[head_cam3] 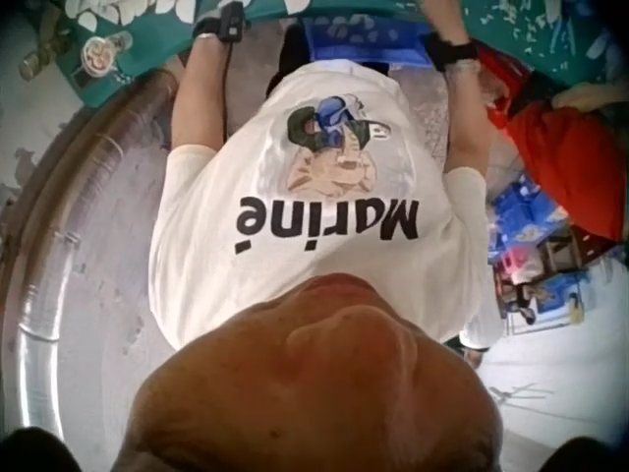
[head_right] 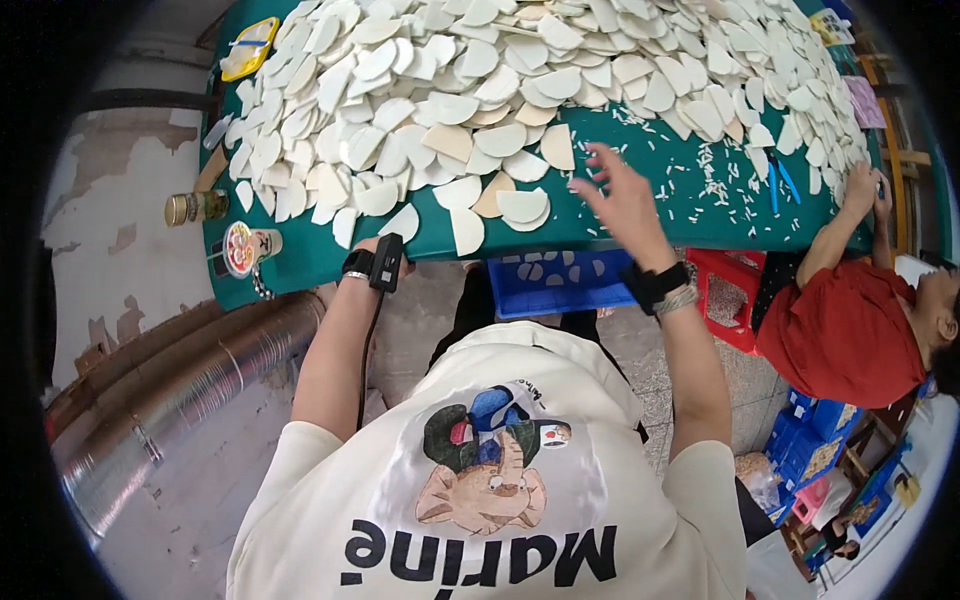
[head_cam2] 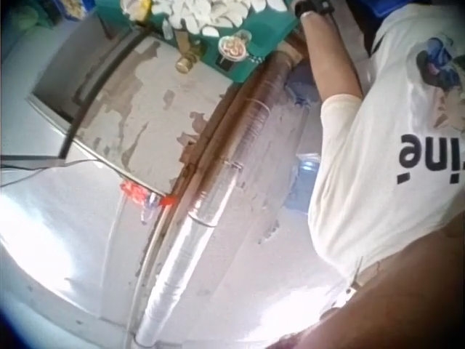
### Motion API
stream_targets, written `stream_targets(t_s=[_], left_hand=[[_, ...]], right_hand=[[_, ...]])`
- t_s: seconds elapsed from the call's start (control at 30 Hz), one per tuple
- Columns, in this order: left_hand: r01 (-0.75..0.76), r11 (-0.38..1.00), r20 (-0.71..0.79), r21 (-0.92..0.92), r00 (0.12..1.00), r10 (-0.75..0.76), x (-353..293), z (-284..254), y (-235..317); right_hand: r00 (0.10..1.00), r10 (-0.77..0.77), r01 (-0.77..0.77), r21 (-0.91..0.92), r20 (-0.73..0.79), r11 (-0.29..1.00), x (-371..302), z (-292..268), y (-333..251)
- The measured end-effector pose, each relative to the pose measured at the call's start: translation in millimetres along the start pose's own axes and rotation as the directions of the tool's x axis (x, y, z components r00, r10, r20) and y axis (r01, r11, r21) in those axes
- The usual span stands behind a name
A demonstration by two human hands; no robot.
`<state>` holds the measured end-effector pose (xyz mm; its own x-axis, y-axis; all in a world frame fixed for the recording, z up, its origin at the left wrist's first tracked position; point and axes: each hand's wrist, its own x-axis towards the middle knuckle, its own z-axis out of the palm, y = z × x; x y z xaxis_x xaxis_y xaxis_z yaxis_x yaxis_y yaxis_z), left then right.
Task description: Sort white crescent-shaped plastic parts and place them into a blue crate.
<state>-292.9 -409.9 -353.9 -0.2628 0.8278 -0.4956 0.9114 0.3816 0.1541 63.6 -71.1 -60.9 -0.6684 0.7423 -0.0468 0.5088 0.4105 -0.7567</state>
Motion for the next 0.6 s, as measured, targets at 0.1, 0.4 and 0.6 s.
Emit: stream_targets(t_s=[0.1,0.4,0.6], left_hand=[[0.083,0.996,0.041,-0.034,0.996,-0.082,1.2,-14.3,5.8],[0.212,0.967,0.125,-0.139,0.973,-0.196,4.5,-54.3,47.3],[0.304,0.927,0.182,-0.217,0.946,-0.268,-4.5,-75.1,60.9]], right_hand=[[0.905,-0.386,0.423,-0.282,0.177,0.861,-20.2,47.2,-34.6],[0.758,-0.63,0.604,-0.546,0.17,0.58,-6.8,64.3,-4.0],[0.967,-0.06,0.092,-0.118,0.249,0.989,-42.3,12.3,-39.7]])
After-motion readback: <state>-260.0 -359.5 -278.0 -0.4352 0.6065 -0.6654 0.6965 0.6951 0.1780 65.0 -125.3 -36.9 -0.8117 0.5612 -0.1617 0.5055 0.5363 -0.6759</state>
